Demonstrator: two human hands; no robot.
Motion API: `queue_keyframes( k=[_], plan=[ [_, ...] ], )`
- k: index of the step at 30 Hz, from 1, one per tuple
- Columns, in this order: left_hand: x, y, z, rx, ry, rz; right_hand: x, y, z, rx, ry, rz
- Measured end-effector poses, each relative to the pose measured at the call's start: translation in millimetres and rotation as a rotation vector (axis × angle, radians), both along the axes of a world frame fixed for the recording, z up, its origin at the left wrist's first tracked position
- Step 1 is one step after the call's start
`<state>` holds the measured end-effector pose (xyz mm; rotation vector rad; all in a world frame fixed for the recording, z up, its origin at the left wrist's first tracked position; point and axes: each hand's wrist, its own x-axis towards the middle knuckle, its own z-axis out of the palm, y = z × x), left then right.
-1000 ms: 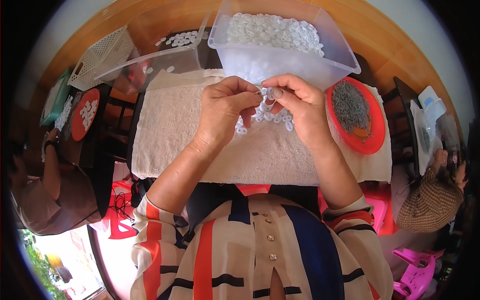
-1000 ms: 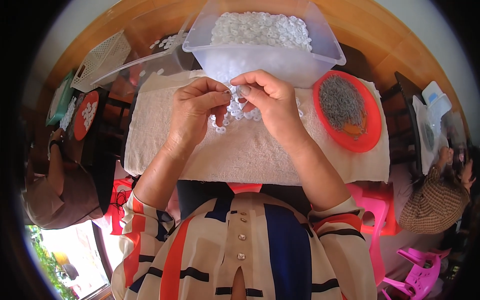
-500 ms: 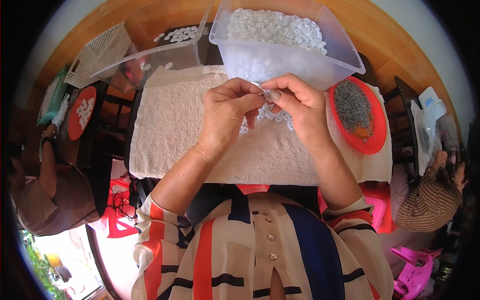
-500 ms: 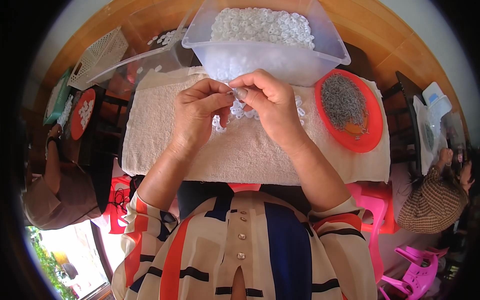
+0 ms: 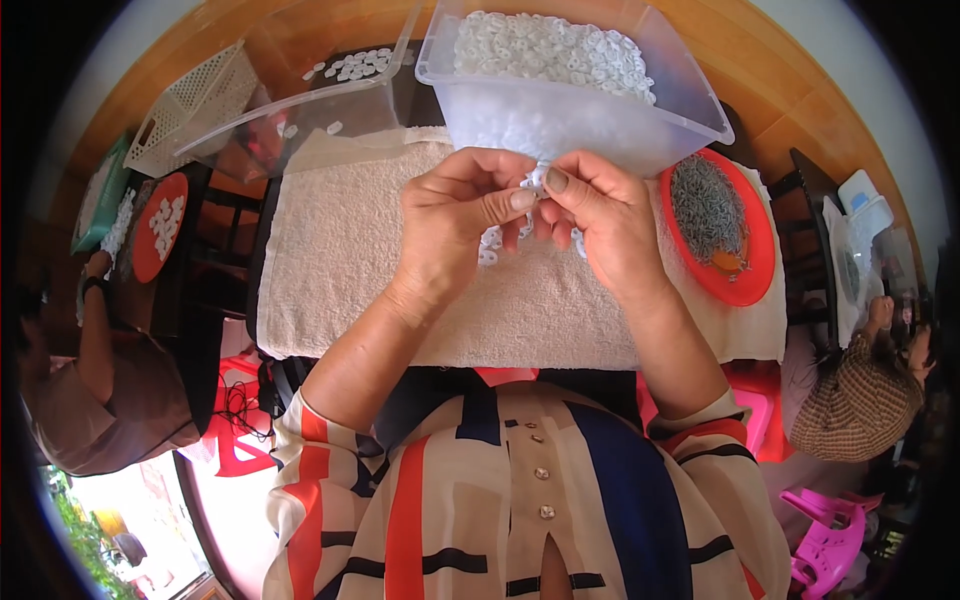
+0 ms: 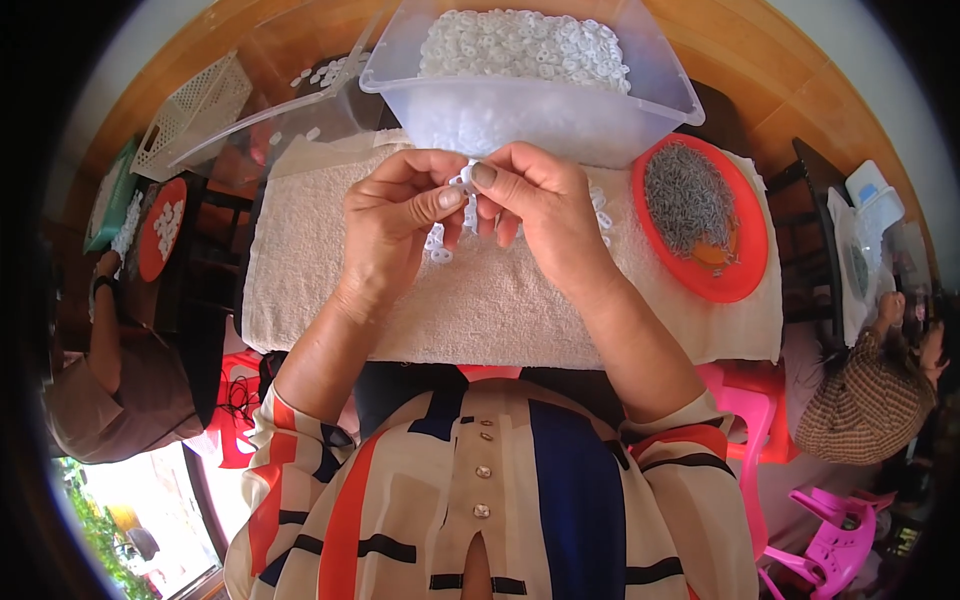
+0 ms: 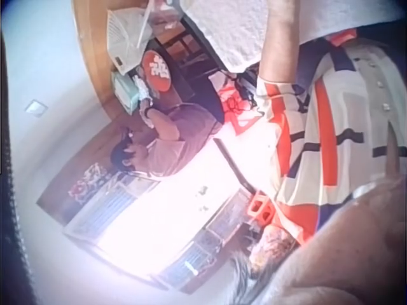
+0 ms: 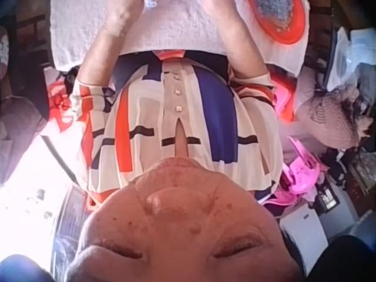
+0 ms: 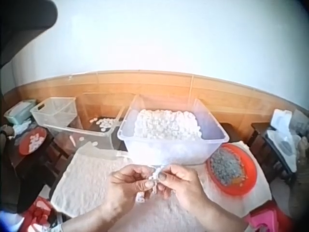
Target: Assembling small metal pins into white plastic circular components at a manual workstation.
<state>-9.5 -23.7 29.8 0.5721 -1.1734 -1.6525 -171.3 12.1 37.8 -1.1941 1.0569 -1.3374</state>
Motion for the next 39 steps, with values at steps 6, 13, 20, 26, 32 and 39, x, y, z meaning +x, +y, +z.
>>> queue_keyframes(
  k=[6, 13, 20, 26, 32, 39],
  plan=[
    [1, 5, 3, -0.086, -0.081, -0.107, -2, 3, 3, 0.025, -0.088, 0.044],
    [3, 4, 3, -0.065, -0.041, -0.129, -1, 4, -1, 0.047, -0.179, 0.095],
    [3, 5, 2, -0.029, -0.006, -0.114, 6, 6, -5, 0.059, -0.237, 0.086],
    [-1, 12, -2, -0.113, -0.041, -0.042, 9, 10, -1, 0.045, -0.244, 0.081],
    [-4, 14, -4, -0.131, -0.008, -0.025, 11, 12, -1, -0.014, -0.249, 0.072],
    [-2, 11, -4, -0.09, -0.011, -0.005, 10, 7, -2, -0.014, -0.231, 0.137]
  ],
)
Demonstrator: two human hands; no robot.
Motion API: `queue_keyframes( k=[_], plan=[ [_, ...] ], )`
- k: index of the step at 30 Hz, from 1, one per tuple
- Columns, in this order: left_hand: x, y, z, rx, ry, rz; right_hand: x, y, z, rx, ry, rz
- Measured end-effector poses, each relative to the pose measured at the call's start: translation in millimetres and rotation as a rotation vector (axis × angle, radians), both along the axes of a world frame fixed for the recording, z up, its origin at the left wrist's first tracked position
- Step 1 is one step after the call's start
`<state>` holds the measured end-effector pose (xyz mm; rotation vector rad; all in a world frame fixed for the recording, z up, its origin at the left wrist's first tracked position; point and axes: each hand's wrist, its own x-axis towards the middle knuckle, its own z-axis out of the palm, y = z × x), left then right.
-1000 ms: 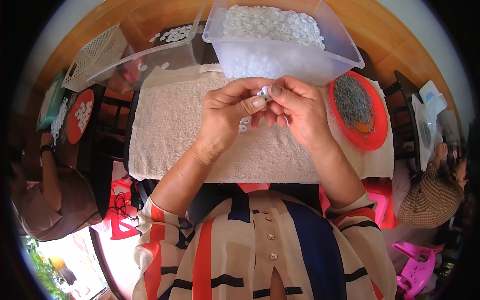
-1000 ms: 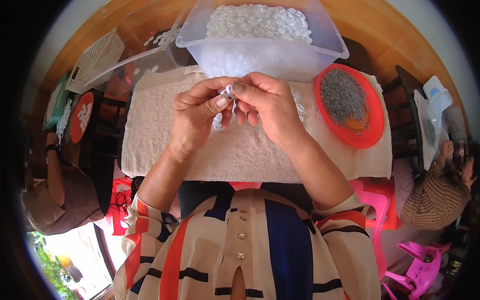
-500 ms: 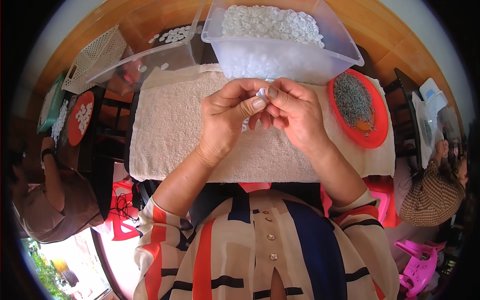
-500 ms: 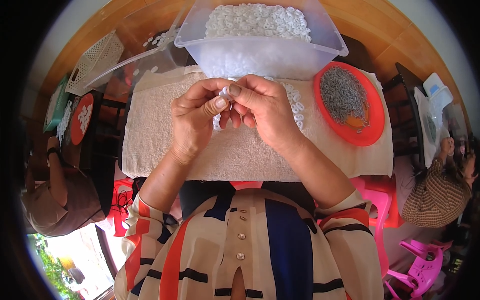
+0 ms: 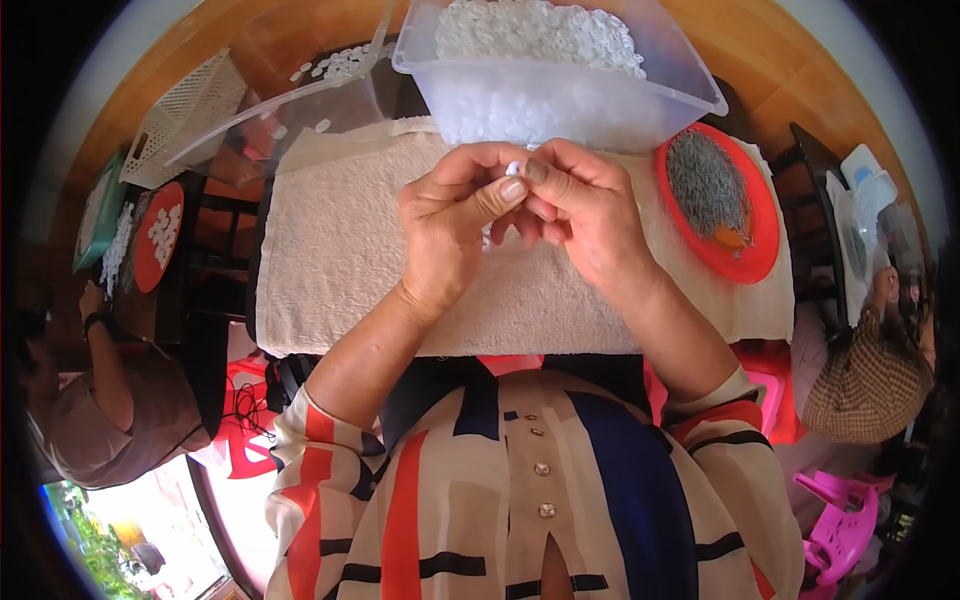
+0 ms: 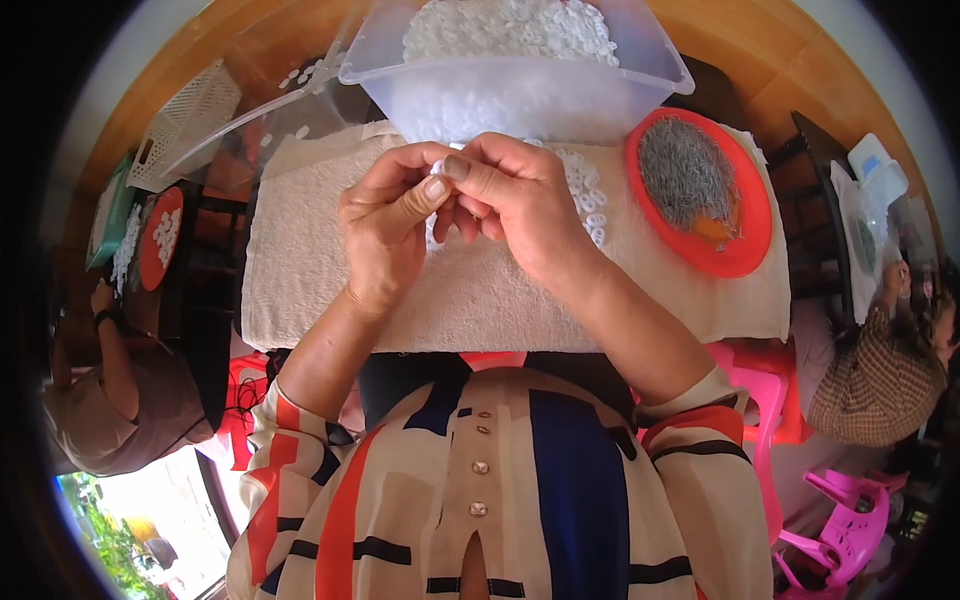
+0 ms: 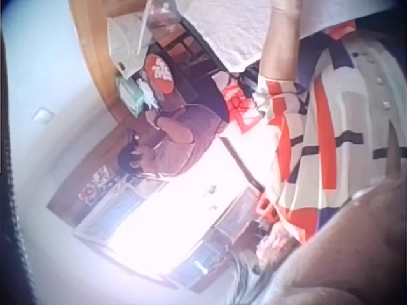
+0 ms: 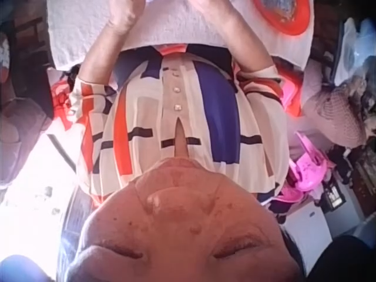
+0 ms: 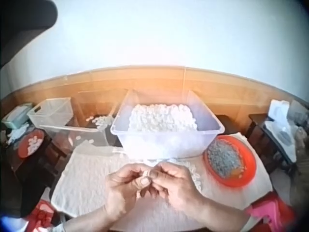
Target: Assembling small metal pins into white plastic circular components at a manual workstation.
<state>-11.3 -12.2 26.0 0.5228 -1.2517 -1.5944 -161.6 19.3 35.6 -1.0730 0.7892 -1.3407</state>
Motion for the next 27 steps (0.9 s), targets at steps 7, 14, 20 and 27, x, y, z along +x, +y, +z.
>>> queue_keyframes(
  k=[7, 14, 20, 27],
  plan=[
    [3, -3, 5, 0.046, 0.062, 0.259, 5, -3, -3, 0.099, 0.063, -0.07],
    [72, -93, 90, -0.315, -0.126, 0.575, -11, -7, 1, -0.027, 0.046, -0.203],
    [52, -56, 86, -0.597, -0.584, 0.838, -23, -7, 4, -0.102, -0.014, -0.286],
    [29, -5, 3, -0.887, -0.909, 0.33, -26, -6, 4, -0.111, -0.059, -0.33]
  ],
)
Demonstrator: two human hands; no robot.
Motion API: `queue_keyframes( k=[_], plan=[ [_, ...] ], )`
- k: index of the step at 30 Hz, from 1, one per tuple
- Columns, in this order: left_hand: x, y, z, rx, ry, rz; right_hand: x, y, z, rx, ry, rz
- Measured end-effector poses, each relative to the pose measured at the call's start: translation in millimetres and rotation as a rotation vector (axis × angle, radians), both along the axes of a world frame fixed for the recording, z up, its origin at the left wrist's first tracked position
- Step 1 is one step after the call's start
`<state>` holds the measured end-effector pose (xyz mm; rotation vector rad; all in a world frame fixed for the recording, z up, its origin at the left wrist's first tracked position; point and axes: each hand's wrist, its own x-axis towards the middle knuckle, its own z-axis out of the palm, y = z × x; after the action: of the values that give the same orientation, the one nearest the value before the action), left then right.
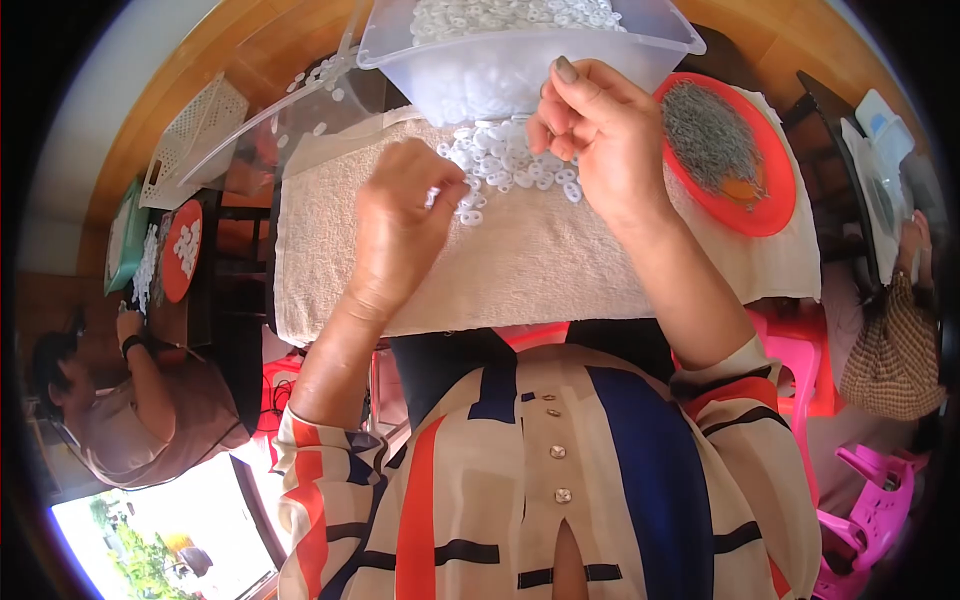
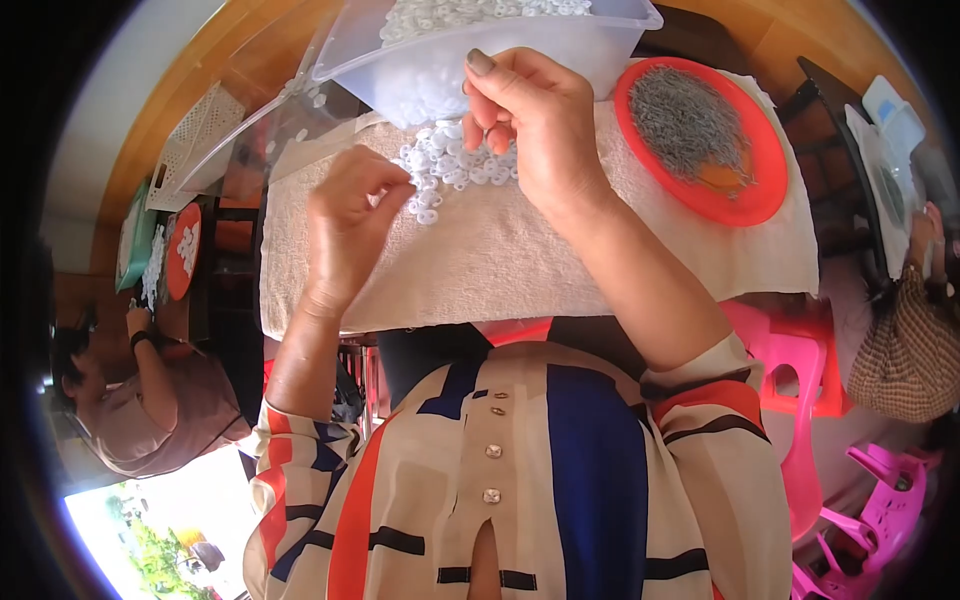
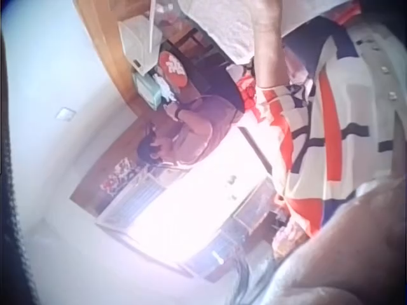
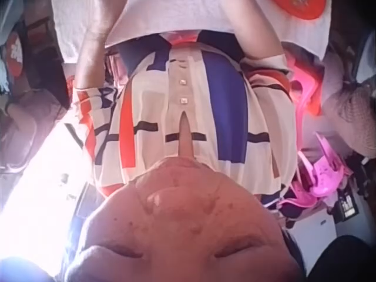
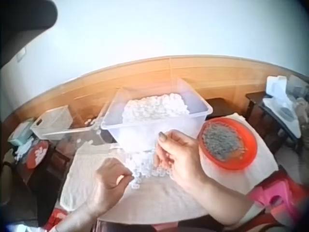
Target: Assembling small metal pins into white plastic circular components at a manual workstation.
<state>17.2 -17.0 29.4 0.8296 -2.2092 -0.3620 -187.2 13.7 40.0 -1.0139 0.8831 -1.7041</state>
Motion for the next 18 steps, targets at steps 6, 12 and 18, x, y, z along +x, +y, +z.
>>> queue_keyframes(
  k=[6, 12, 18],
  plan=[
    [-11, -1, -25, -0.026, -0.273, 0.079, 1, 4, 4, -0.042, 0.081, -0.032],
    [-6, -10, -33, 0.031, -0.205, 0.068, -24, 32, 5, -0.06, 1.035, -0.061],
    [-1, -12, -35, 0.316, 0.11, 0.023, -17, 39, -16, -0.166, 1.324, -0.034]
  ],
)
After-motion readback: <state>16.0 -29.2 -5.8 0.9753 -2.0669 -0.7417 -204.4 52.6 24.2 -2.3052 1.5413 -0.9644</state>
